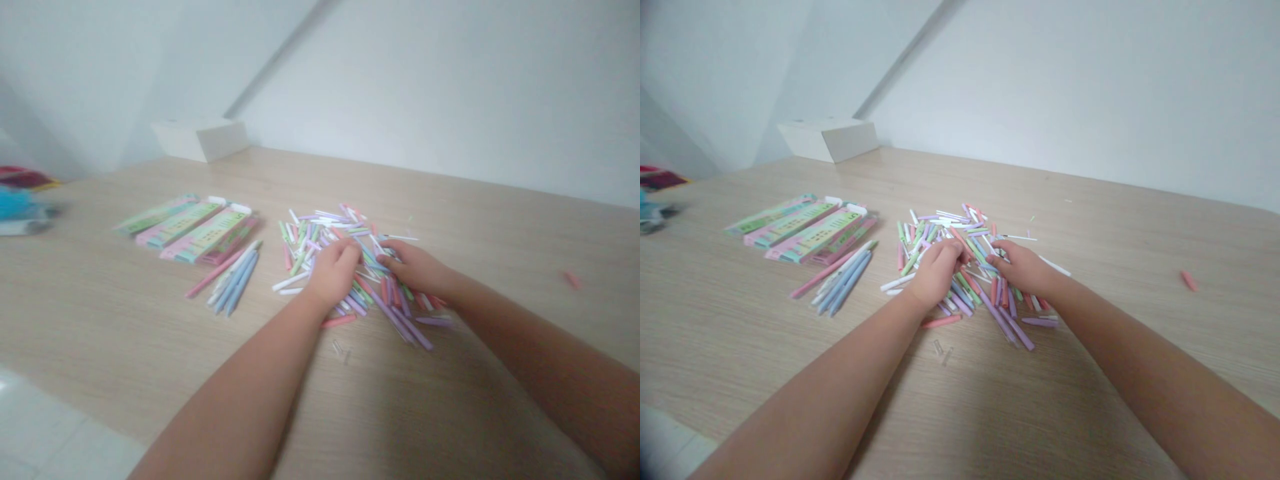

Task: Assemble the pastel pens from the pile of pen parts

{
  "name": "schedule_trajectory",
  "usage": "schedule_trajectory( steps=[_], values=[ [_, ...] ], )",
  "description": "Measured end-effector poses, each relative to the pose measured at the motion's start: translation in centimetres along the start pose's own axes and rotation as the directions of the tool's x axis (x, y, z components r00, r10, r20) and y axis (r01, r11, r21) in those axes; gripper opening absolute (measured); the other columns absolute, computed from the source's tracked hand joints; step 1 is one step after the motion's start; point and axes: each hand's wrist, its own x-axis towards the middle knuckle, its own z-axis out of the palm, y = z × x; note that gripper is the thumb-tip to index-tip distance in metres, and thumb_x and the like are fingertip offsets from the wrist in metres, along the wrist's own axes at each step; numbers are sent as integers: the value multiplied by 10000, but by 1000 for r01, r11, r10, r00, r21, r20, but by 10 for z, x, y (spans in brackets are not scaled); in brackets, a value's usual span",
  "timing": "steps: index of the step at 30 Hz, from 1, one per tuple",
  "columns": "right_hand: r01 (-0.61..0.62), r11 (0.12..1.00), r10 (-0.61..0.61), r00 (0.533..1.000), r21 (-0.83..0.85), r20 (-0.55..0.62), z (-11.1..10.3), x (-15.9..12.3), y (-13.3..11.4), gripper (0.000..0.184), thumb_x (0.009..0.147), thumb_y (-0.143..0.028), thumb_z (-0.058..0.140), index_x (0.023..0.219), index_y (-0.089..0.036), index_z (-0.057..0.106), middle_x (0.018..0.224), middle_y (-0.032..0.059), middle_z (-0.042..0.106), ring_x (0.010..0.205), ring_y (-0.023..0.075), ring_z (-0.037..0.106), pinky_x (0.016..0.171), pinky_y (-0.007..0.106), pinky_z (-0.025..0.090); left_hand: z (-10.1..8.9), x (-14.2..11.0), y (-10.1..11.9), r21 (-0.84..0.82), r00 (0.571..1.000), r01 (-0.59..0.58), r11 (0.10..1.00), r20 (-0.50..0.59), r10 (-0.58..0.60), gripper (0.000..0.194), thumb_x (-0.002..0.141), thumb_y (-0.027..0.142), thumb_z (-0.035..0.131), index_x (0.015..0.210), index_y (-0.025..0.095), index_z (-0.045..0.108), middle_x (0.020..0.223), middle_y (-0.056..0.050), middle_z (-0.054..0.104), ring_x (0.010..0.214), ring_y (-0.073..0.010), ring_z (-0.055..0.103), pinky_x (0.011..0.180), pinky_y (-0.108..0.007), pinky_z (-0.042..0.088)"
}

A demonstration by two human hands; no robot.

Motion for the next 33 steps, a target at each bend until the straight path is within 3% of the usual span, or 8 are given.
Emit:
schedule_trajectory(
  steps=[3,6,11,14,20,25,29,33],
  values=[
    [35,996,-37,999,-79,-19,-3,4,1,622,948,-479,582,1488,-181,501,938,100,765,705,247,700,722,357,532,-1,-1,1,38,1000,-9,999,15,9,360,953,361,383,715,187,591,695,12,564,756,-161,559,697,-281,400],
    [18,999,-16,999,-43,32,-4,3,0,696,933,-512,596,1536,-200,441,981,100,762,733,261,707,737,370,534,-1,-3,5,97,998,-39,995,44,35,383,976,394,394,737,190,613,715,9,613,767,-164,592,721,-280,412],
    [20,997,-15,997,74,-71,-2,-14,-4,607,936,-534,562,1456,-224,528,972,80,756,698,242,688,661,358,534,1,-8,17,343,992,-77,936,124,36,423,924,607,537,911,235,740,790,-17,713,753,-192,630,682,-284,422],
    [-51,995,56,996,87,-64,4,-26,-3,508,959,-541,513,1373,-255,587,818,25,740,581,209,641,559,323,487,4,-9,20,400,974,-151,904,217,67,357,909,575,586,1021,289,769,886,-18,756,797,-202,665,694,-283,444],
    [56,997,-47,983,43,-178,14,-29,12,432,972,-521,513,1250,-232,673,970,65,772,866,257,704,774,357,526,10,-10,13,534,955,-212,818,290,58,336,943,513,551,1126,308,744,907,-29,768,847,-232,702,726,-303,487],
    [3,985,19,992,175,-123,12,-32,10,419,964,-568,514,1092,-229,723,708,17,699,573,180,614,541,287,467,10,-8,5,559,935,-281,780,344,91,322,961,494,534,1144,316,731,983,-36,775,927,-256,713,747,-317,503],
    [-213,858,233,972,467,15,13,-35,7,438,931,-649,539,999,-236,668,534,-53,531,384,120,429,364,237,345,7,-7,5,573,937,-279,771,338,88,287,977,460,522,1104,300,724,990,-30,772,934,-242,710,761,-307,506],
    [-253,672,288,955,696,68,17,-35,11,380,884,-602,661,987,-238,622,520,-89,440,367,90,350,307,203,307,6,-6,6,592,946,-248,767,317,62,258,979,437,525,1057,285,718,968,-24,765,913,-224,703,757,-296,502]
  ],
)
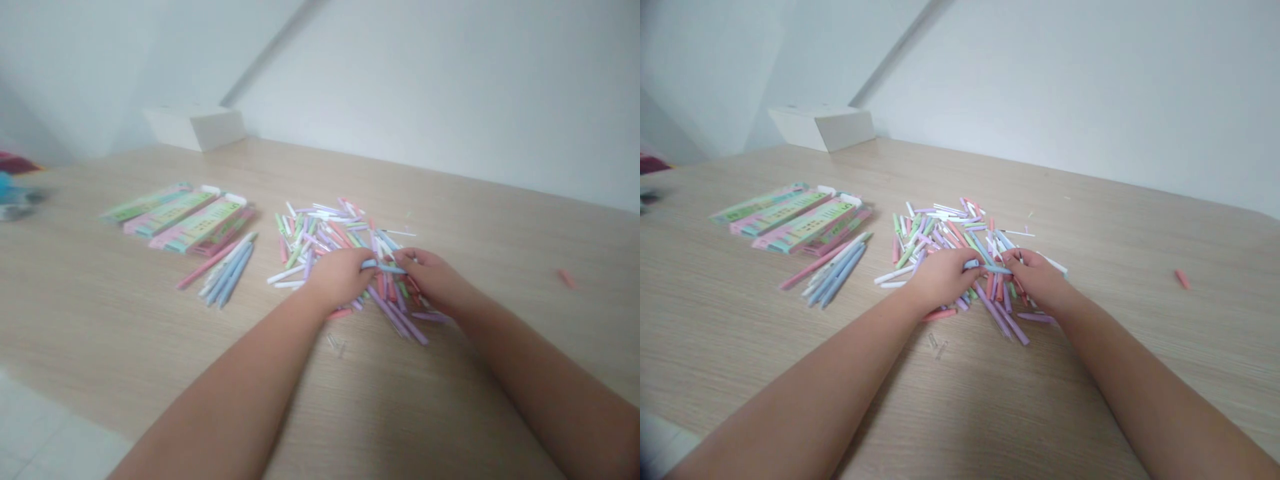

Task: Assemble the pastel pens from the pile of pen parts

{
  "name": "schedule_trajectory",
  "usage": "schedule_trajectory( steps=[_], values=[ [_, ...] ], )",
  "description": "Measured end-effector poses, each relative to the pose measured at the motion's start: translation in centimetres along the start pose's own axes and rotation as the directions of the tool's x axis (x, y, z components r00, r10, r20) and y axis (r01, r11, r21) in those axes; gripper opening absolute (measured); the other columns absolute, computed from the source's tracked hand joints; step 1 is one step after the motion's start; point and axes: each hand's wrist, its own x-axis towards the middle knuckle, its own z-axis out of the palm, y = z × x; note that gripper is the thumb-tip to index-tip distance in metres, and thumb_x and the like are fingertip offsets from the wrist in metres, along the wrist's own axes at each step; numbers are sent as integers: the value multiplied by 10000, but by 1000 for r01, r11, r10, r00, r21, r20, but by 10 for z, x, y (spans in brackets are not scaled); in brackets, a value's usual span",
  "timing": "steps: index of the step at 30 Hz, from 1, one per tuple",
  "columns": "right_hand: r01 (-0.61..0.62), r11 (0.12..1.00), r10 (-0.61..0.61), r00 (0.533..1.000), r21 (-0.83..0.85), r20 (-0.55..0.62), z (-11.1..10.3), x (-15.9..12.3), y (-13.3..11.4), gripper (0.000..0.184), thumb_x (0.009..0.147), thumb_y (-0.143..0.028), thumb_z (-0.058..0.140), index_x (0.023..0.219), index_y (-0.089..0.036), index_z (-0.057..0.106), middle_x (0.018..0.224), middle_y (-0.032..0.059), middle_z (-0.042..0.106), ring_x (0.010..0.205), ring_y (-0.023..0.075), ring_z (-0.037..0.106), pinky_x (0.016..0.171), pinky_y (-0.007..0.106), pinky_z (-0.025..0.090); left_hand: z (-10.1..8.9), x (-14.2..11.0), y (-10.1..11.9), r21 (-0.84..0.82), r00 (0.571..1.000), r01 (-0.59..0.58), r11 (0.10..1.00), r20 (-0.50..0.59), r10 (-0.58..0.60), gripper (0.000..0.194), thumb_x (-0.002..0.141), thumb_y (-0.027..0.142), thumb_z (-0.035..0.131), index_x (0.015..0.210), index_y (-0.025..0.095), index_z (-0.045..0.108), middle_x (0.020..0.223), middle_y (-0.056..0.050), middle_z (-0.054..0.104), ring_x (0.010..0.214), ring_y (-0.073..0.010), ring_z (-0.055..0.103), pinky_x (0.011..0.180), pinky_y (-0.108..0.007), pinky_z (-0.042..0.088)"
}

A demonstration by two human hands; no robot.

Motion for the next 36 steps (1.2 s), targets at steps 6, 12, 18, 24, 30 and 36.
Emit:
schedule_trajectory(
  steps=[6,12,18,24,30,36],
  values=[
    [8,980,-15,999,197,34,-2,0,1,313,884,-530,700,936,-244,582,566,-90,444,361,73,298,273,204,329,-1,0,0,-1,999,35,999,-36,-35,255,977,442,509,1001,269,695,931,-23,754,872,-229,693,714,-305,479],
    [69,974,-65,998,215,-25,-5,6,6,307,868,-492,726,904,-231,569,583,-76,485,387,74,344,304,188,301,-2,1,1,13,996,70,997,-52,-70,275,986,458,497,995,264,691,918,-26,754,894,-232,699,716,-309,469],
    [145,970,-126,987,196,-103,-11,15,14,307,882,-477,721,870,-211,569,674,-36,579,488,70,448,416,175,353,-1,1,-1,40,992,94,995,-86,-91,248,983,452,511,972,272,680,883,-20,752,878,-239,709,694,-316,459],
    [100,986,-90,992,131,-83,-11,12,14,232,949,-444,621,881,-226,584,666,-16,584,480,112,505,391,216,418,0,1,-2,44,988,118,992,-102,-113,251,986,456,510,963,269,676,875,-19,753,876,-239,712,690,-314,459],
    [99,977,-81,992,191,-99,-10,8,8,160,948,-387,628,917,-237,580,706,-12,618,489,114,524,390,216,437,-1,1,-1,56,988,122,991,-102,-116,263,991,457,502,973,262,677,915,-34,759,891,-239,711,716,-315,470],
    [135,978,-98,971,162,-216,-8,9,4,175,931,-372,653,897,-244,539,745,-9,654,602,126,609,538,230,519,-1,1,-1,61,988,130,990,-98,-123,267,991,462,503,978,262,680,920,-32,760,907,-240,714,723,-314,474]
  ],
)
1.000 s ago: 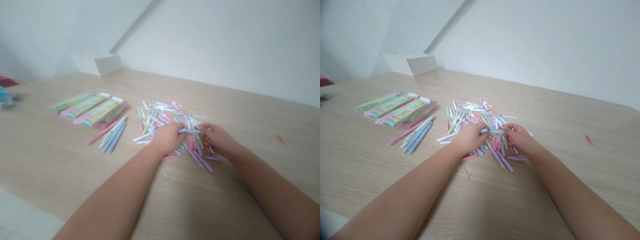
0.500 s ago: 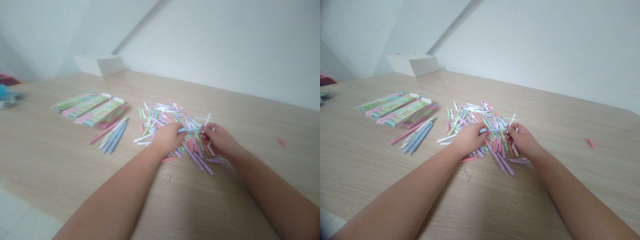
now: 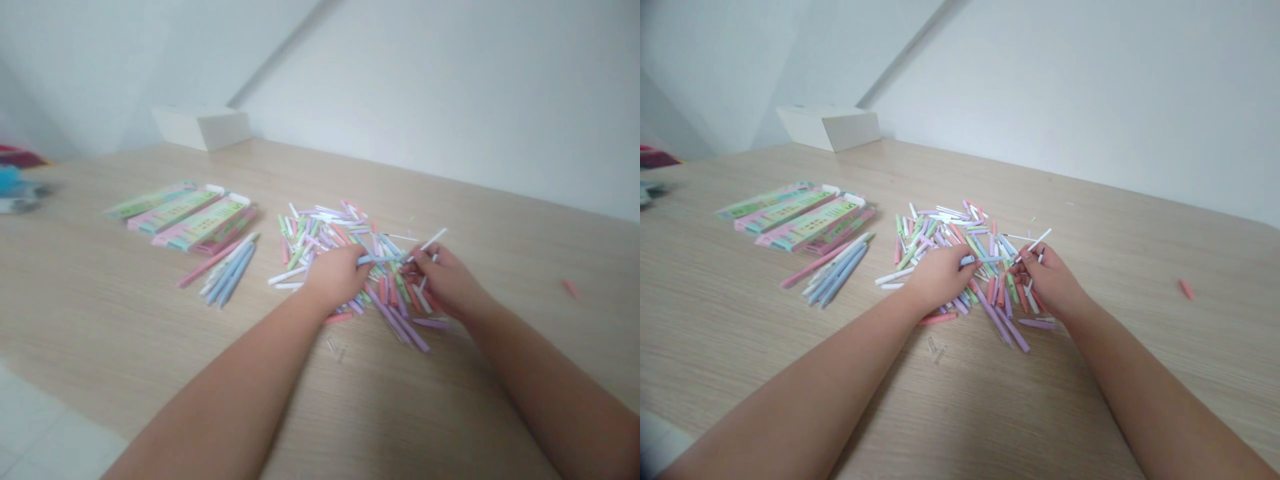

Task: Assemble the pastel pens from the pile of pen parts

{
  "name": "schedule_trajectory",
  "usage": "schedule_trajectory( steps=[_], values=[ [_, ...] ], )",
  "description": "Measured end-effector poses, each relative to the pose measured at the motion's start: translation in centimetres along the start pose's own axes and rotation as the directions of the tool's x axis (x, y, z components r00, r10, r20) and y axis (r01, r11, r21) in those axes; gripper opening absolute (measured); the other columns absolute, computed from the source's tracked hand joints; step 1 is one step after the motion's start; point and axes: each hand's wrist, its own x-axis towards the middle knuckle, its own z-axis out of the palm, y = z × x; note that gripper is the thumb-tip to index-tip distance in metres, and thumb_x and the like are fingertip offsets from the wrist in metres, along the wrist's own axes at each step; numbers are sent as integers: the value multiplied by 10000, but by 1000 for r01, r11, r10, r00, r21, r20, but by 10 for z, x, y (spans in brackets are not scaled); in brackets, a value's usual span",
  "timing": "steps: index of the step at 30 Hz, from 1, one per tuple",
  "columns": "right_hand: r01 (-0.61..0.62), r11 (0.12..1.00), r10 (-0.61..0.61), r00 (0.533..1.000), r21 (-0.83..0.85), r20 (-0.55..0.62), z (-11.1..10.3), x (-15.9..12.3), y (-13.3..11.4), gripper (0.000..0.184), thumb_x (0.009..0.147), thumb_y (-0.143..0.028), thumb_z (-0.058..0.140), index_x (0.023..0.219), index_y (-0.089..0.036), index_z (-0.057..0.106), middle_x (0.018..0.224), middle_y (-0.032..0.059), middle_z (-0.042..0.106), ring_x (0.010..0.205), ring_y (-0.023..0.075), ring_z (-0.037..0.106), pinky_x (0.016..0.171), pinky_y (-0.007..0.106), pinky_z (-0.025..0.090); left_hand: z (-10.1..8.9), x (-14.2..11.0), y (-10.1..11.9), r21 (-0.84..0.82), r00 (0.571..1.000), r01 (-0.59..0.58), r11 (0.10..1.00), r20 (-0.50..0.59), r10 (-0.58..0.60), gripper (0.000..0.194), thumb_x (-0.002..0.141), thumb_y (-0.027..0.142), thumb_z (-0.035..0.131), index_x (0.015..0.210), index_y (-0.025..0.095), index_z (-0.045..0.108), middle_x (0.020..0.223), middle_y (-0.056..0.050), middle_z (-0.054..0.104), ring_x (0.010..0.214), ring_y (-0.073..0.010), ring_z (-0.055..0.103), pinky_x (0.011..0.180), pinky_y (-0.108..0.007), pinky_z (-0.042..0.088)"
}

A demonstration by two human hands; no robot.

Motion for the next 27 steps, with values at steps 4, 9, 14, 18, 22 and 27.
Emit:
schedule_trajectory(
  steps=[4,9,14,18,22,27],
  values=[
    [48,994,-48,999,-97,-5,-4,1,0,231,934,-463,612,912,-249,529,754,-11,634,637,149,605,576,265,503,0,0,-1,2,1000,2,1000,-3,-2,260,991,458,498,970,268,675,908,-25,756,901,-239,712,721,-314,473],
    [258,687,-339,941,-680,14,-16,5,-4,270,959,-477,533,848,-237,588,741,13,615,685,187,552,620,296,409,0,0,0,-9,1000,-15,1000,2,15,283,1003,456,467,961,266,672,904,-27,751,890,-236,706,733,-316,479],
    [287,497,-349,930,-819,114,-19,11,-8,291,920,-434,568,1034,-189,676,936,88,699,811,233,621,712,323,442,-3,0,3,-20,999,-3,1000,42,3,274,1007,413,463,984,257,687,937,-39,753,919,-234,702,785,-319,498],
    [293,375,-260,944,-879,204,-24,9,-15,235,899,-377,573,960,-188,698,944,106,729,838,244,647,720,321,442,-3,0,4,-15,999,-4,1000,44,4,272,1008,399,458,989,255,688,955,-44,752,933,-234,698,810,-322,502],
    [293,335,-93,956,-896,278,-31,7,-19,232,908,-393,576,902,-207,715,881,82,745,782,231,658,680,308,422,-2,-1,3,-4,998,-11,1000,55,11,285,1008,417,456,1002,253,688,971,-52,753,946,-239,701,823,-326,506],
    [361,296,-28,929,-884,370,-36,10,-15,233,917,-343,557,946,-219,753,927,70,764,812,225,672,710,299,426,0,-1,2,7,999,-25,1000,41,24,273,1005,412,456,1002,257,681,975,-45,756,950,-241,705,798,-324,503]
  ],
)
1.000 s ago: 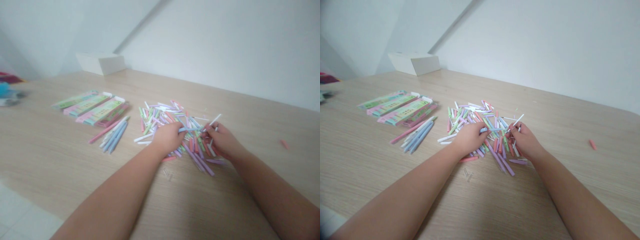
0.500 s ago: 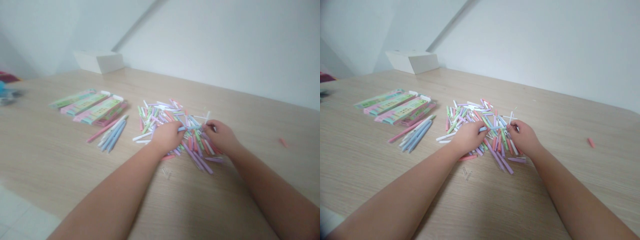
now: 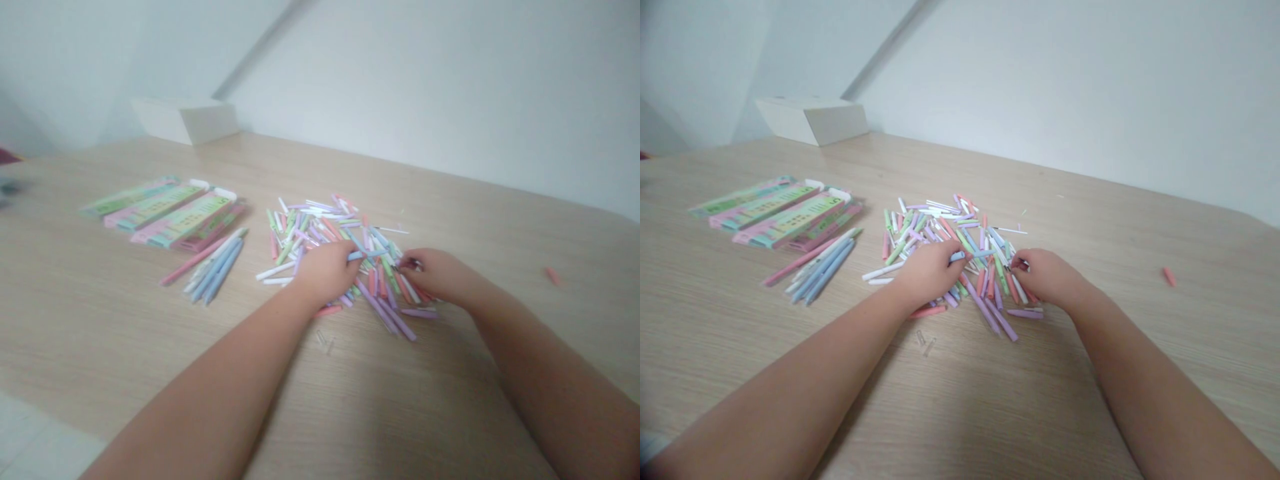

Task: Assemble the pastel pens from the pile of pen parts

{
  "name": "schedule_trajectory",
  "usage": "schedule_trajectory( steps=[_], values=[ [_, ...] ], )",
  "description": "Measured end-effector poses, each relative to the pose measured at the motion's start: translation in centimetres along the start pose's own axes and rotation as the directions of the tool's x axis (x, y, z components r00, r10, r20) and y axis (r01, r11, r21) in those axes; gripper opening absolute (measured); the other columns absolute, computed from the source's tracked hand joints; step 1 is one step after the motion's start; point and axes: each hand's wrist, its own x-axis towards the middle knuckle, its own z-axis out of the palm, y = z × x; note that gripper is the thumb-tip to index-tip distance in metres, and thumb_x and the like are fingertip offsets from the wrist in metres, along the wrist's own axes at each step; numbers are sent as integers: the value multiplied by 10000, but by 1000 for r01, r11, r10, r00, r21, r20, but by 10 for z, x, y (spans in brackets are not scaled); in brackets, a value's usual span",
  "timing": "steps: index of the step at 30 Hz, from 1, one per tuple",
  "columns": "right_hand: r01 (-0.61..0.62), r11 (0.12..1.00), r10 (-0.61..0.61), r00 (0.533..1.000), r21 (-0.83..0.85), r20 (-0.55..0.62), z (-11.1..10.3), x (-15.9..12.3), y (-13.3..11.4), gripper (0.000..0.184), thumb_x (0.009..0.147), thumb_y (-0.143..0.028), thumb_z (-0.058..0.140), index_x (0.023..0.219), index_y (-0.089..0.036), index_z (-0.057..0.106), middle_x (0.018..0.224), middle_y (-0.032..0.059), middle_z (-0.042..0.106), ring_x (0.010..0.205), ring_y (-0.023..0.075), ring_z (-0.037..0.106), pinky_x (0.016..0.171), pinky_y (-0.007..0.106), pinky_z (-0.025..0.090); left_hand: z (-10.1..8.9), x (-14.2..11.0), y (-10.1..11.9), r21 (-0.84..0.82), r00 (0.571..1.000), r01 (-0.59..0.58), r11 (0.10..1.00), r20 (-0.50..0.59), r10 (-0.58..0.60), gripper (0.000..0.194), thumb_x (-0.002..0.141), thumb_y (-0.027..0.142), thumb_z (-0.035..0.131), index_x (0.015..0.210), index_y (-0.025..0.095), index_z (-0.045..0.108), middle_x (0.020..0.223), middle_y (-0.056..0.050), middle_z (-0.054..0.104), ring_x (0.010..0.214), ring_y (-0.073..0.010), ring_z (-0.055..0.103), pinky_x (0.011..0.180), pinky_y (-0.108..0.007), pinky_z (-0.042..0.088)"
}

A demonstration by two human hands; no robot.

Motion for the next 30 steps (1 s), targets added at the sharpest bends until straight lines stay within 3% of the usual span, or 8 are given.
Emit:
schedule_trajectory(
  steps=[4,11,16,20,30],
  values=[
    [45,999,-45,999,-25,18,-1,1,0,230,912,-320,567,938,-217,771,932,74,773,820,226,676,709,298,425,0,0,0,0,1000,2,1000,7,-2,278,1004,424,458,1002,256,680,960,-45,755,933,-241,709,776,-320,500],
    [126,979,-118,991,-158,60,1,2,-7,291,936,-281,516,750,-204,725,836,103,722,728,211,641,678,310,402,-3,-3,4,-50,998,-30,998,47,32,264,978,436,520,1036,257,705,970,-41,757,917,-235,701,760,-314,496],
    [147,966,-140,989,-212,47,9,4,-3,271,968,-258,486,835,-177,709,922,153,710,810,231,659,731,312,428,-2,-5,6,-99,994,-87,991,63,93,252,960,407,560,1101,272,720,1010,-32,765,944,-227,698,790,-312,497],
    [198,963,-182,978,-180,101,7,4,2,232,960,-234,520,823,-189,702,917,134,713,829,225,665,743,295,443,1,-6,6,-102,985,-141,985,82,150,252,958,426,561,1074,272,723,960,-29,758,892,-223,690,765,-311,490],
    [121,959,-105,992,-258,77,2,1,-7,169,877,-134,575,811,-181,723,922,177,734,773,276,707,638,335,444,2,-8,8,0,965,-212,977,159,209,277,949,462,556,1034,254,719,950,-56,752,911,-249,694,791,-334,505]
  ],
)
